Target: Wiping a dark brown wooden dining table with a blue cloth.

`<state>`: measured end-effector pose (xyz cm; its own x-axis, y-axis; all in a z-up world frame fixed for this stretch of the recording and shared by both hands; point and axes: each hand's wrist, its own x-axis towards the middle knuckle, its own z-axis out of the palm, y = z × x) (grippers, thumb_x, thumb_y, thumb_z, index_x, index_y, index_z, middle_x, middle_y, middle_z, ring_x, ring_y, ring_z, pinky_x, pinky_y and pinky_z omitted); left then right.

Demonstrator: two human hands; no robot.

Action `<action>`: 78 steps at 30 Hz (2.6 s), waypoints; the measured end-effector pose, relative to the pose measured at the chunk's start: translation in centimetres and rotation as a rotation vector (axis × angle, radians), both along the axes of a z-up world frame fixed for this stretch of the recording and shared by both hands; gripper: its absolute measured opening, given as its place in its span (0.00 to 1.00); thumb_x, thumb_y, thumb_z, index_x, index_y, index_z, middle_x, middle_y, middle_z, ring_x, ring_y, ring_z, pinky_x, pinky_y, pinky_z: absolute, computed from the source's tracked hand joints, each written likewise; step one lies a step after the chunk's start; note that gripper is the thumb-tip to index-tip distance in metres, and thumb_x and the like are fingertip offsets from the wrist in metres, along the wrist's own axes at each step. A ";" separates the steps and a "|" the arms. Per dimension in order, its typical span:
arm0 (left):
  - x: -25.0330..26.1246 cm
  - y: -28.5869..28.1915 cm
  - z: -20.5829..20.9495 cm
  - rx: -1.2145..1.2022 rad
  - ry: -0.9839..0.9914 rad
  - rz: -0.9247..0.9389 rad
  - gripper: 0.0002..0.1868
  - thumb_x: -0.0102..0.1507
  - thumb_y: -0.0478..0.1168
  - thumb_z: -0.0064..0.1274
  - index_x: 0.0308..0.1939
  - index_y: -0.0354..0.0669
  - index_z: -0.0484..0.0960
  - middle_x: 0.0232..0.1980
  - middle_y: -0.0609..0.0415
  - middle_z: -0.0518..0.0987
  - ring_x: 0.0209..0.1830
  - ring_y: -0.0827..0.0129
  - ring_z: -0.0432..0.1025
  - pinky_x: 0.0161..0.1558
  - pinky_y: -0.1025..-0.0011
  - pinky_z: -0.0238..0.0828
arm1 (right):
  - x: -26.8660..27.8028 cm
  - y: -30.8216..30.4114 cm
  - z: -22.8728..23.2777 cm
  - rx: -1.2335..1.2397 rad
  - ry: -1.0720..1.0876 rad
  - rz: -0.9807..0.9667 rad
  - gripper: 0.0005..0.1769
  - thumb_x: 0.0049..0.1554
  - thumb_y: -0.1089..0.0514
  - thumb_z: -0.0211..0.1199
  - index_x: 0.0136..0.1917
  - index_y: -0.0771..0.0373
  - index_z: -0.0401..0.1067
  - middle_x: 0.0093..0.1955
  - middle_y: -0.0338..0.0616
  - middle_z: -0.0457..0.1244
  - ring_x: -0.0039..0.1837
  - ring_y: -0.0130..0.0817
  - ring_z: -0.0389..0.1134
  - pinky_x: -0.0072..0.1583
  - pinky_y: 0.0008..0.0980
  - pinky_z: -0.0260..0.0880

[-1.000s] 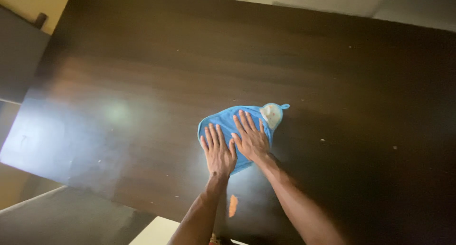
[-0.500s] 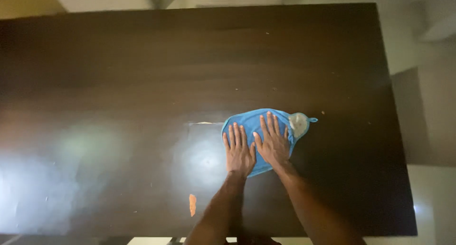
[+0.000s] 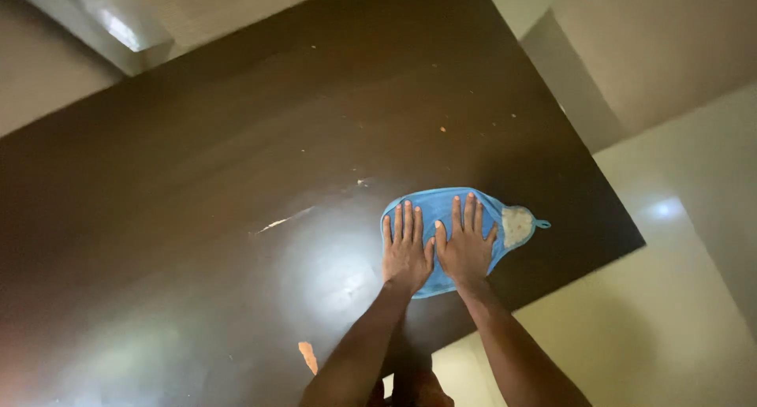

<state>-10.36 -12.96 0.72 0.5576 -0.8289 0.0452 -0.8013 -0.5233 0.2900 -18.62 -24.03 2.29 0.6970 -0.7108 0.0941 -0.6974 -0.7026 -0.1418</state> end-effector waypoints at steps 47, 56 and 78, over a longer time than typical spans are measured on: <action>-0.6 -20.2 3.2 -0.108 0.009 0.182 0.37 0.70 0.56 0.30 0.78 0.38 0.55 0.80 0.42 0.57 0.81 0.52 0.47 0.78 0.47 0.31 | 0.2 -21.4 0.8 0.032 0.028 0.109 0.43 0.65 0.36 0.43 0.82 0.64 0.45 0.85 0.63 0.35 0.84 0.61 0.35 0.70 0.81 0.40; 3.3 -24.0 2.7 -0.163 0.016 0.246 0.37 0.70 0.56 0.33 0.78 0.39 0.57 0.80 0.43 0.59 0.81 0.51 0.49 0.79 0.47 0.34 | 5.2 -25.2 1.0 0.002 0.044 0.138 0.44 0.65 0.35 0.44 0.83 0.65 0.45 0.86 0.63 0.36 0.85 0.60 0.35 0.72 0.80 0.40; 17.0 -31.8 2.6 -0.188 0.036 0.331 0.37 0.70 0.56 0.31 0.79 0.39 0.58 0.81 0.44 0.57 0.82 0.52 0.47 0.80 0.47 0.31 | 20.4 -34.1 -0.5 -0.039 0.010 0.211 0.45 0.65 0.34 0.44 0.83 0.64 0.45 0.86 0.60 0.36 0.85 0.58 0.35 0.72 0.80 0.38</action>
